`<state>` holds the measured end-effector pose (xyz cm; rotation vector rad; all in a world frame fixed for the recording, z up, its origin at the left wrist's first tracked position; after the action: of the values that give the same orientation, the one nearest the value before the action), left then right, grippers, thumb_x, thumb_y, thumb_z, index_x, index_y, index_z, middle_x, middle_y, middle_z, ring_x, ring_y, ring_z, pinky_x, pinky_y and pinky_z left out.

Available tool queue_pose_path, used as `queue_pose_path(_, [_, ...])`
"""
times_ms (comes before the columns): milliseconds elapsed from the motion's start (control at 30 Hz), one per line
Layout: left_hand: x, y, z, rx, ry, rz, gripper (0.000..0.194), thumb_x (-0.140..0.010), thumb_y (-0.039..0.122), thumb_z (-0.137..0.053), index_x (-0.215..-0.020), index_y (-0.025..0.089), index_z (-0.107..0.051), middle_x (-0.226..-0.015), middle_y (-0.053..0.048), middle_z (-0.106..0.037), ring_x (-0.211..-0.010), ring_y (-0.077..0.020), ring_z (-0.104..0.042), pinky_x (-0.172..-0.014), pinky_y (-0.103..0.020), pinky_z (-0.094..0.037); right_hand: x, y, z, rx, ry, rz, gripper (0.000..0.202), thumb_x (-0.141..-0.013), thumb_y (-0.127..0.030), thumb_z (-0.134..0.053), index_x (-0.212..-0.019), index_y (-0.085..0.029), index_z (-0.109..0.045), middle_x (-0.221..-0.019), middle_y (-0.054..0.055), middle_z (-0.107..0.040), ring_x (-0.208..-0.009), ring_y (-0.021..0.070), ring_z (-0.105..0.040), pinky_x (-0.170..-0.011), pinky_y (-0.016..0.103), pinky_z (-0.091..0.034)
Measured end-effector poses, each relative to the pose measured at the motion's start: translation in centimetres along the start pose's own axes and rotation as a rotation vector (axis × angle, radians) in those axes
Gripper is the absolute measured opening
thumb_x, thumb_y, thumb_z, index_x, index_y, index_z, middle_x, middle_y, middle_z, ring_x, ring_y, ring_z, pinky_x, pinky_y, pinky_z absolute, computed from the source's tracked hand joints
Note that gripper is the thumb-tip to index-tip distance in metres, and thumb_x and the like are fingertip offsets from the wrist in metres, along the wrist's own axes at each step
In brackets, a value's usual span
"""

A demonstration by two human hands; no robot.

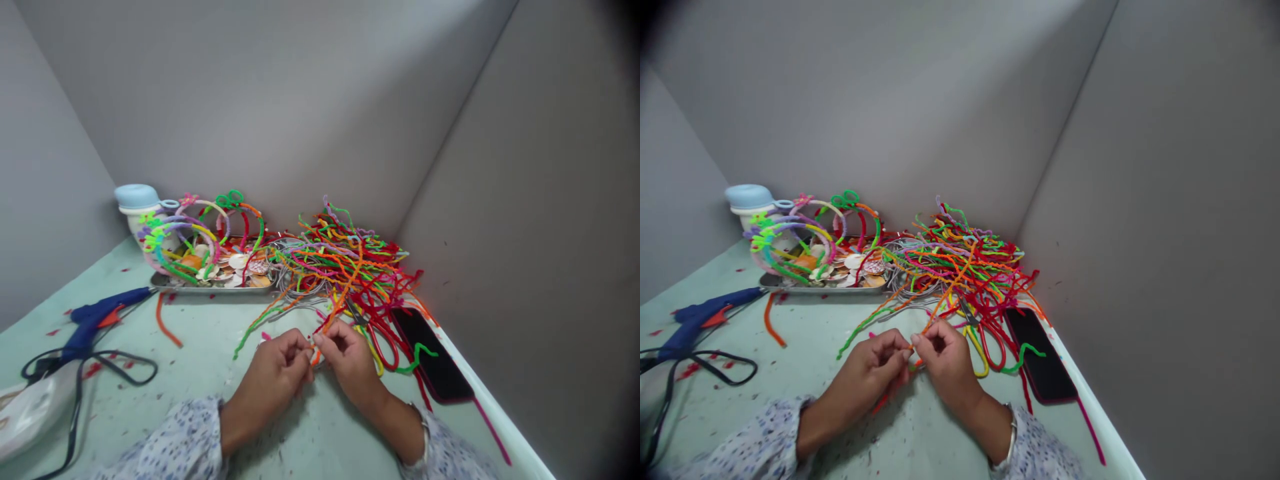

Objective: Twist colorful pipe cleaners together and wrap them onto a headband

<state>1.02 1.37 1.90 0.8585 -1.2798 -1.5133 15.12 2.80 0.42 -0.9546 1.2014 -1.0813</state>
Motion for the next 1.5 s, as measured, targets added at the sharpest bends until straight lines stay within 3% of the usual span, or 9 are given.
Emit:
queue_pose_path(133, [0.4,0.3,0.3,-0.227,0.115,-0.101,0.021,-0.088,0.027,-0.047,-0.070,0.017,-0.054,-0.054,0.004,-0.049,-0.050,-0.0098,-0.042,-0.049,-0.020,-0.030,0.2,-0.3,-0.1,0.116,0.057,0.095,0.029,-0.082,-0.034,-0.062,-0.062,-0.020,-0.047,-0.058,-0.005,-0.044,-0.055,0.0107,-0.041,-0.054,0.024,-0.035])
queue_pose_path(267, [0.5,-0.1,0.2,-0.130,0.044,-0.084,0.022,-0.091,0.031,-0.046,-0.077,0.017,-0.055,-0.061,0.003,-0.054,-0.054,-0.0108,-0.045,-0.051,-0.021,-0.033,0.2,-0.4,0.0,0.112,0.059,0.098,0.028,-0.082,-0.034,-0.062,-0.062,-0.020,-0.048,-0.059,-0.004,-0.045,-0.056,0.0109,-0.042,-0.054,0.024,-0.035])
queue_pose_path(367, [0.4,-0.1,0.1,-0.037,-0.001,-0.118,0.021,-0.091,0.035,-0.050,-0.085,0.016,-0.058,-0.071,0.000,-0.059,-0.062,-0.0116,-0.050,-0.056,-0.021,-0.038,0.1,-0.3,0.0,0.024,-0.021,0.026,0.028,-0.081,-0.036,-0.064,-0.063,-0.019,-0.051,-0.060,-0.004,-0.047,-0.056,0.0110,-0.044,-0.054,0.024,-0.036])
queue_pose_path(500, [0.2,-0.4,0.1,0.033,-0.020,-0.105,0.026,-0.092,0.036,-0.048,-0.081,0.015,-0.058,-0.067,0.001,-0.057,-0.057,-0.0101,-0.048,-0.053,-0.020,-0.037,0.0,0.2,0.1,-0.189,-0.141,-0.066,0.025,-0.081,-0.042,-0.065,-0.074,-0.018,-0.059,-0.061,-0.004,-0.051,-0.054,0.0099,-0.045,-0.051,0.022,-0.036])
queue_pose_path(633, [0.3,-1.0,-0.4,0.111,-0.092,-0.039,0.023,-0.092,0.037,-0.049,-0.086,0.016,-0.055,-0.066,0.002,-0.059,-0.052,-0.0093,-0.050,-0.050,-0.020,-0.038,-0.6,1.2,0.7,-0.404,-0.102,-0.128,0.029,-0.087,-0.044,-0.058,-0.095,-0.017,-0.064,-0.057,-0.005,-0.050,-0.048,0.0079,-0.043,-0.048,0.020,-0.033])
queue_pose_path(867, [0.6,-0.9,-0.5,-0.022,-0.129,-0.002,0.024,-0.094,0.037,-0.042,-0.082,0.018,-0.051,-0.056,0.004,-0.053,-0.046,-0.0091,-0.041,-0.048,-0.020,-0.032,-1.4,1.0,2.0,-0.319,0.029,-0.129,0.031,-0.085,-0.047,-0.062,-0.078,-0.016,-0.063,-0.053,-0.005,-0.051,-0.046,0.0075,-0.043,-0.047,0.020,-0.033])
queue_pose_path(1133, [0.7,-0.2,0.2,-0.383,0.076,-0.110,0.018,-0.090,0.025,-0.043,-0.078,0.018,-0.054,-0.060,0.004,-0.049,-0.054,-0.0117,-0.042,-0.053,-0.024,-0.027,-1.4,-0.2,2.1,-0.100,0.107,-0.096,0.037,-0.084,-0.048,-0.061,-0.063,-0.019,-0.051,-0.048,-0.006,-0.047,-0.046,0.0083,-0.040,-0.048,0.021,-0.035])
queue_pose_path(1300, [0.7,-0.8,-0.3,-0.168,-0.102,-0.074,0.022,-0.092,0.036,-0.046,-0.085,0.017,-0.055,-0.062,0.003,-0.051,-0.058,-0.0123,-0.046,-0.054,-0.023,-0.031,-1.5,0.4,1.7,-0.165,0.026,-0.150,0.036,-0.084,-0.049,-0.060,-0.066,-0.019,-0.053,-0.048,-0.006,-0.051,-0.044,0.0085,-0.043,-0.047,0.021,-0.034])
queue_pose_path(1500, [0.3,-0.8,-0.4,0.066,-0.110,-0.064,0.034,-0.090,0.046,-0.051,-0.104,0.016,-0.058,-0.067,0.003,-0.054,-0.056,-0.0106,-0.045,-0.052,-0.021,-0.032,-0.8,0.1,0.7,-0.219,-0.082,-0.193,0.035,-0.081,-0.049,-0.063,-0.067,-0.018,-0.056,-0.047,-0.006,-0.050,-0.044,0.0081,-0.042,-0.046,0.021,-0.033])
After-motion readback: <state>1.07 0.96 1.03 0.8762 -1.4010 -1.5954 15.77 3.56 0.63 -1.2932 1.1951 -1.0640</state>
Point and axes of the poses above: each hand's wrist, its own x-axis away from the middle knuckle, its own z-axis out of the back of the hand, y = z × x, the point moved 3 cm from there along -x, towards the middle knuckle
